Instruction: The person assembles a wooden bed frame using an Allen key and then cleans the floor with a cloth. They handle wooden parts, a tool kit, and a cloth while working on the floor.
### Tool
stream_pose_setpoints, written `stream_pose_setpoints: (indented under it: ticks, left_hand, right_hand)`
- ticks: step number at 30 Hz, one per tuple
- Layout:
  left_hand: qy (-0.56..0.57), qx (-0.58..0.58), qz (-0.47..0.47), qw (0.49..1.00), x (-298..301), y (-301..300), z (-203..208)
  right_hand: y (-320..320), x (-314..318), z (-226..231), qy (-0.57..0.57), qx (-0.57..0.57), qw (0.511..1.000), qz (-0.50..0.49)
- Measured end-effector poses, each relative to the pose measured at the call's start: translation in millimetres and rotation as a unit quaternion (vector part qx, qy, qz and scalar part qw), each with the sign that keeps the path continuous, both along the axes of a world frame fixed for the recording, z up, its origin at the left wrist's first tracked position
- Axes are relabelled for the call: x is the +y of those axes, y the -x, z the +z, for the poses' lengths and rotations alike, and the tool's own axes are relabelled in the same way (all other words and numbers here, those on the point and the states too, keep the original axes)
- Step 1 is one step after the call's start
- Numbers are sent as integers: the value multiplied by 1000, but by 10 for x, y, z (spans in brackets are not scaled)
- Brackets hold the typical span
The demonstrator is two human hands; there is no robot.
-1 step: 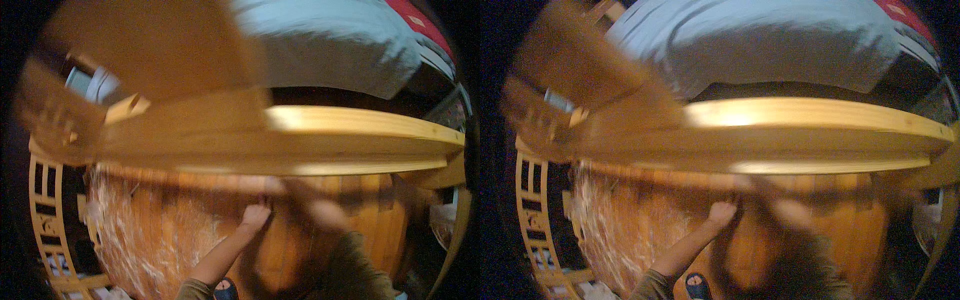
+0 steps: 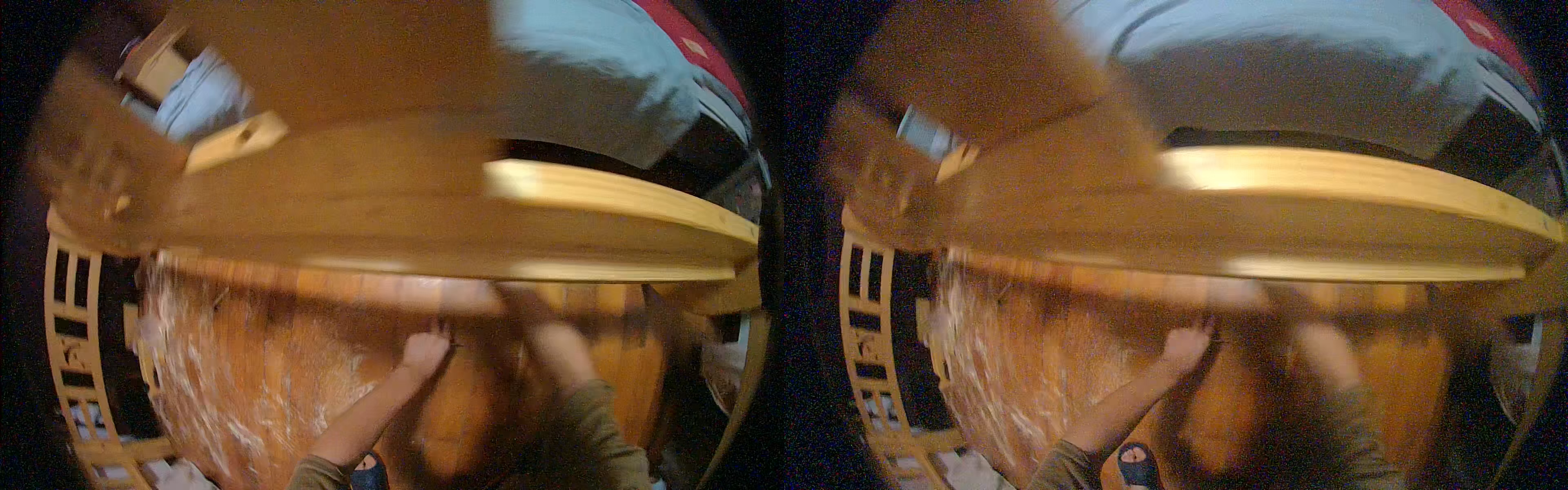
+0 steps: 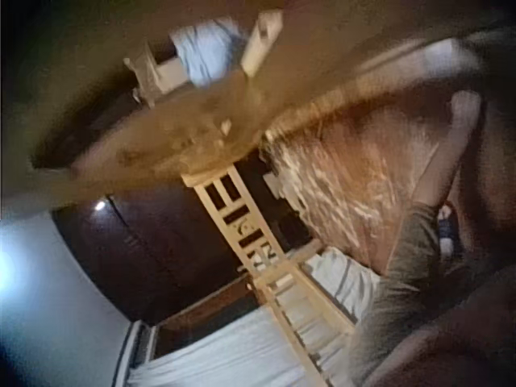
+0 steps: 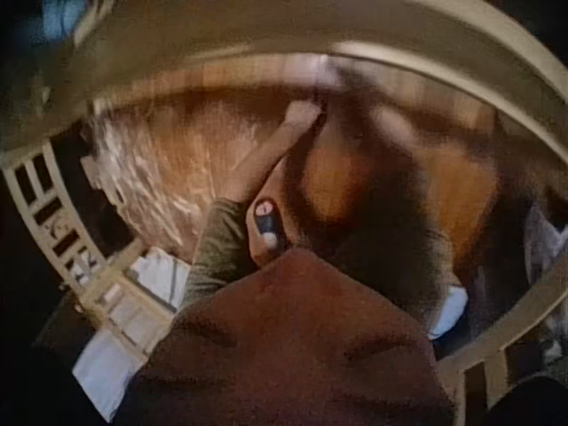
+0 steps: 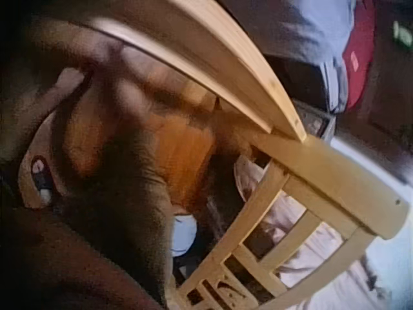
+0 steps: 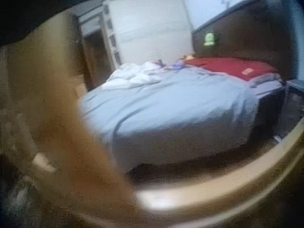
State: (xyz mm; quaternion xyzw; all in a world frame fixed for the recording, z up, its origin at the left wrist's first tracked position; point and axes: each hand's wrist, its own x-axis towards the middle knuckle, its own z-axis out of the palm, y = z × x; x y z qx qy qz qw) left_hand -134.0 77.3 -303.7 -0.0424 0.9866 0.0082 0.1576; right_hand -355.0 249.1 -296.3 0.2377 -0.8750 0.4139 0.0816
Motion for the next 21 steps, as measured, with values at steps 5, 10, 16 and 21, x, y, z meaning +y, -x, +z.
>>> stream_pose_setpoints:
  ticks: [5,10,16,21]
  left_hand:
    - [-216,-12,95,972,298,-274,331]
    - [-19,78,239,968,556,-1417,-371]
    - [-268,0,276,923,354,-1173,350]
    - [-174,113,244,947,261,-823,59]
  right_hand:
    - [982,1500,-76,-210,-40,939,-270]
    - [9,-668,-217,-94,-38,995,-18]
    - [-1708,-2299,-443,68,-97,941,317]
    - [-1013,-2351,-54,104,76,971,201]
